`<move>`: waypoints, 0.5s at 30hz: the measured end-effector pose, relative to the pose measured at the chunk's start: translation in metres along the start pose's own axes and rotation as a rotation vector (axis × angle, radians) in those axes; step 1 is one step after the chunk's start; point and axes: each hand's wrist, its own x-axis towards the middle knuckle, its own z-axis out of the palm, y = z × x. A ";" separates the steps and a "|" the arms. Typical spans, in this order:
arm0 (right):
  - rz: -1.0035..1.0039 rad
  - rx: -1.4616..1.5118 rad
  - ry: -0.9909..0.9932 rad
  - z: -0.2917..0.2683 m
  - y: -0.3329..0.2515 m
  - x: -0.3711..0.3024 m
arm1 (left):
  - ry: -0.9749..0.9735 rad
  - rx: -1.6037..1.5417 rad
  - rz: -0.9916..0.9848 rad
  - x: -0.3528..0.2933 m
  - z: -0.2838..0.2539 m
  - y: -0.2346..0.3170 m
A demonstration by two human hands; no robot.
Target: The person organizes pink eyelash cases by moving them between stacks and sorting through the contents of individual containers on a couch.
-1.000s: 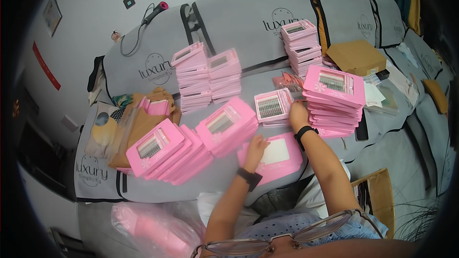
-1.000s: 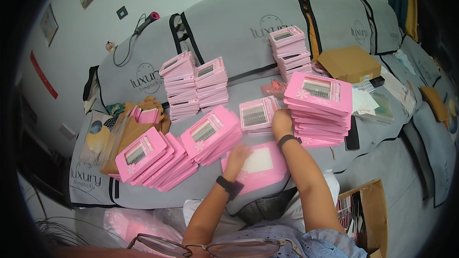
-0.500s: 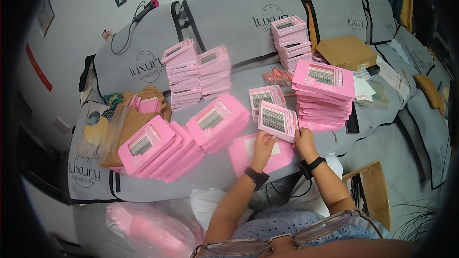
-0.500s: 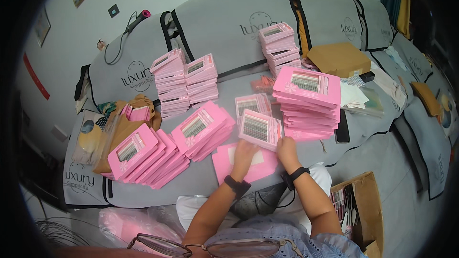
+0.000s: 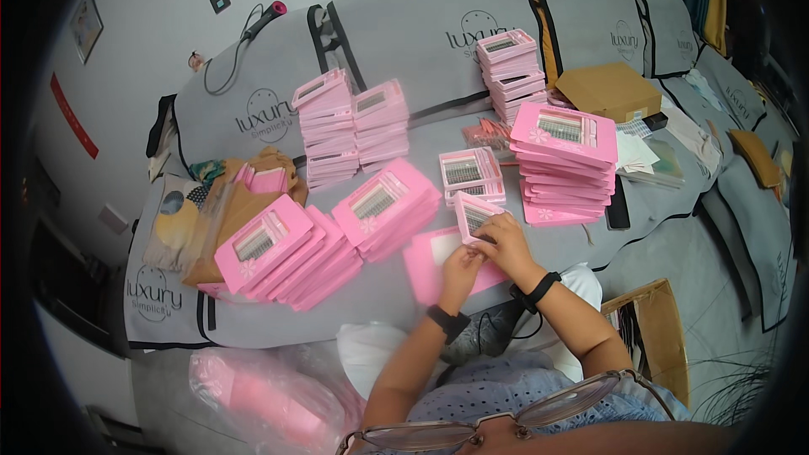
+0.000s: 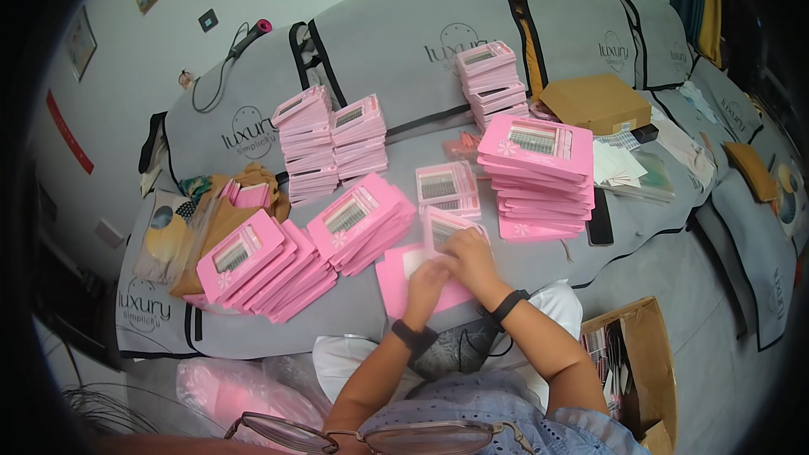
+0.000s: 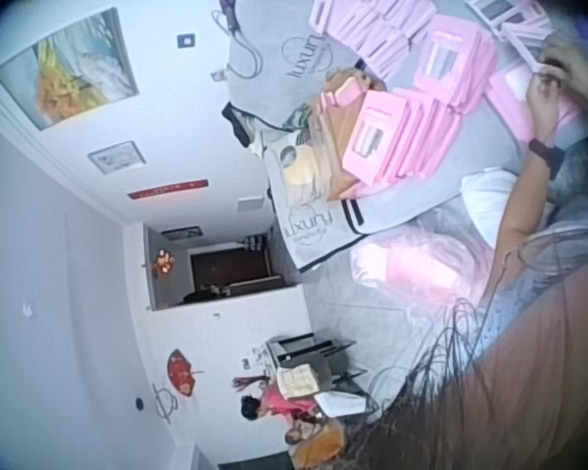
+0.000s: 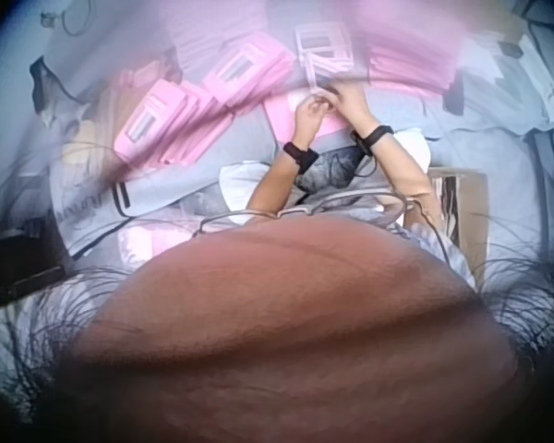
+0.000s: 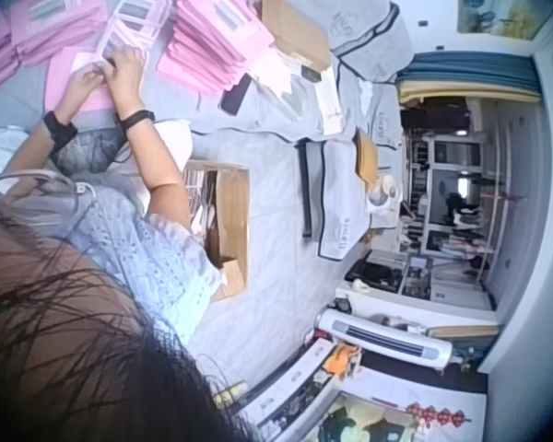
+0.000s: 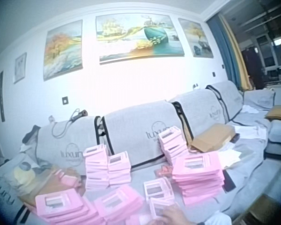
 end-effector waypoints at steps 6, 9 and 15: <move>-0.017 -0.052 0.071 0.011 -0.006 -0.006 | 0.004 0.099 0.067 -0.007 -0.002 -0.006; 0.024 -0.001 0.109 0.007 -0.013 -0.006 | 0.106 0.113 0.139 -0.008 0.000 -0.004; 0.060 0.081 0.171 0.013 -0.012 -0.011 | 0.294 0.125 0.114 -0.003 0.017 0.010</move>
